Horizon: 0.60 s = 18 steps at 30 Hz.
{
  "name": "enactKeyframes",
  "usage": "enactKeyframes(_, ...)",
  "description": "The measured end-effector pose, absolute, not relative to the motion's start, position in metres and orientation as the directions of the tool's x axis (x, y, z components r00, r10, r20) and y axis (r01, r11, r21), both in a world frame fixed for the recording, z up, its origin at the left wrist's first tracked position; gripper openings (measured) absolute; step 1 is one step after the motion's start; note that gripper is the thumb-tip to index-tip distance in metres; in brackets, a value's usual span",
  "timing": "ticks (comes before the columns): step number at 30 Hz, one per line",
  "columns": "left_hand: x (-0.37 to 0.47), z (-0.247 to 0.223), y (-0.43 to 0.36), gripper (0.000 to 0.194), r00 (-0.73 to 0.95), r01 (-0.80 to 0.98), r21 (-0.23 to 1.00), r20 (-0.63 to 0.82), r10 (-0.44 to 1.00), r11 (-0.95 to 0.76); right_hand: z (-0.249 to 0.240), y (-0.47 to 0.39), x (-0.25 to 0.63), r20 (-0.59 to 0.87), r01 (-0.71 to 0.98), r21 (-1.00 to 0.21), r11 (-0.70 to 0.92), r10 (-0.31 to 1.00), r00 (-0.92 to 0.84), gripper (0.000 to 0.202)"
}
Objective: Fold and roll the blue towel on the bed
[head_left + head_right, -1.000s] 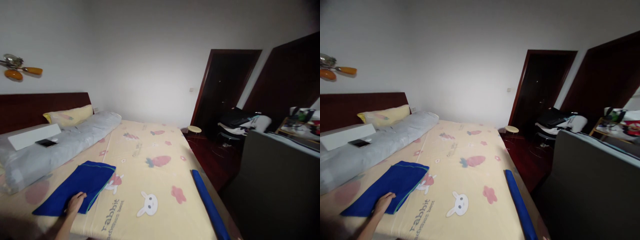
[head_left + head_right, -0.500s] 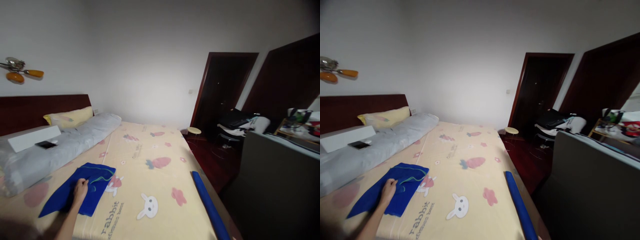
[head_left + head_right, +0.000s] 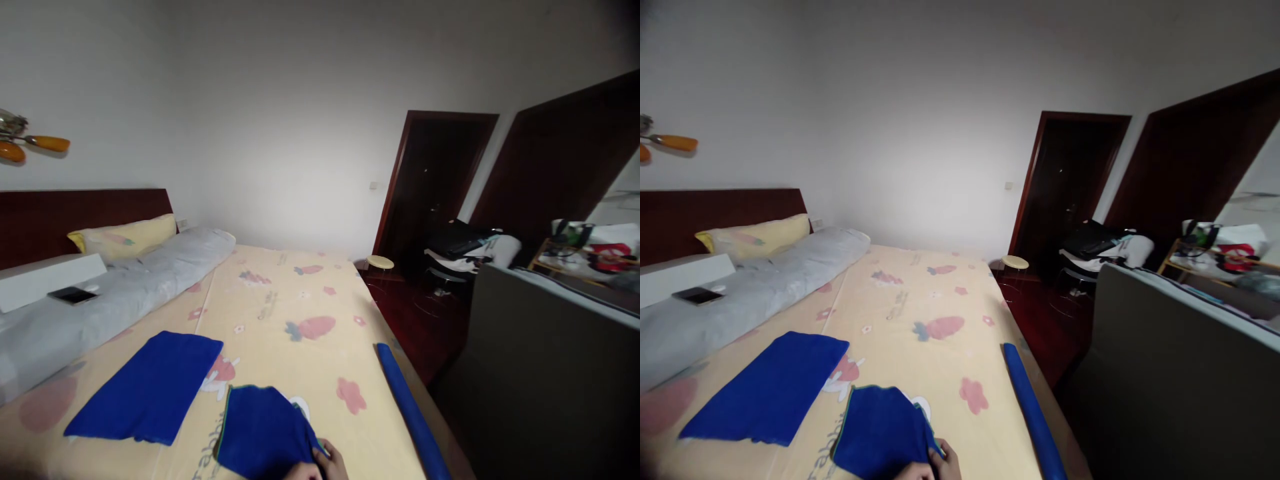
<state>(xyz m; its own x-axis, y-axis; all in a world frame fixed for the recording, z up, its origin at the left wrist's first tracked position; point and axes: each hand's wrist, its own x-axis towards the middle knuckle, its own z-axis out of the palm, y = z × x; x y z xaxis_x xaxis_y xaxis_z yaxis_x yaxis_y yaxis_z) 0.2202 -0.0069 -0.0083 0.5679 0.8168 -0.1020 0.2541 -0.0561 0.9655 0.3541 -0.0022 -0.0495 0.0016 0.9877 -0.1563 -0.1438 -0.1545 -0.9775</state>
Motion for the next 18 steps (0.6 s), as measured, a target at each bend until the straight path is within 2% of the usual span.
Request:
enactKeyframes(1,0.215,-0.012,-0.006,0.026,0.571,0.290,0.955,-0.123,0.812,-0.060,-0.055,-0.004,0.359,-0.158,-0.139,-0.978,-0.158,0.987,-0.012,0.057)
enactKeyframes(3,0.192,-0.014,0.009,0.025,0.445,0.393,0.917,-0.130,0.886,-0.063,-0.056,-0.009,0.377,-0.141,-0.095,-0.985,-0.144,0.989,-0.038,0.059)
enactKeyframes(6,0.152,-0.011,0.050,0.039,0.174,0.542,0.840,-0.079,0.981,-0.028,-0.034,-0.008,0.405,-0.023,0.060,-0.998,-0.023,1.000,-0.014,0.049)
enactKeyframes(8,0.137,-0.011,0.076,0.048,0.078,0.617,0.787,-0.074,0.994,0.011,-0.010,0.003,0.418,0.097,0.214,-0.973,0.084,0.994,0.050,0.042)
enactKeyframes(11,0.137,-0.017,0.095,0.053,0.054,0.683,0.728,-0.128,0.990,0.057,0.015,0.027,0.426,0.229,0.413,-0.900,0.137,0.956,0.182,0.041)
enactKeyframes(15,0.154,-0.029,0.090,0.044,0.050,0.716,0.690,-0.208,0.977,0.111,0.003,0.037,0.417,0.370,0.613,-0.790,0.016,0.809,0.456,0.050)
enactKeyframes(16,0.157,-0.031,0.087,0.039,0.050,0.711,0.692,-0.228,0.972,0.126,-0.006,0.034,0.411,0.380,0.621,-0.783,0.019,0.806,0.455,0.050)
enactKeyframes(18,0.162,-0.035,0.082,0.029,0.073,0.683,0.713,-0.278,0.958,0.155,-0.027,0.025,0.394,0.299,0.532,-0.844,0.066,0.882,0.365,0.045)
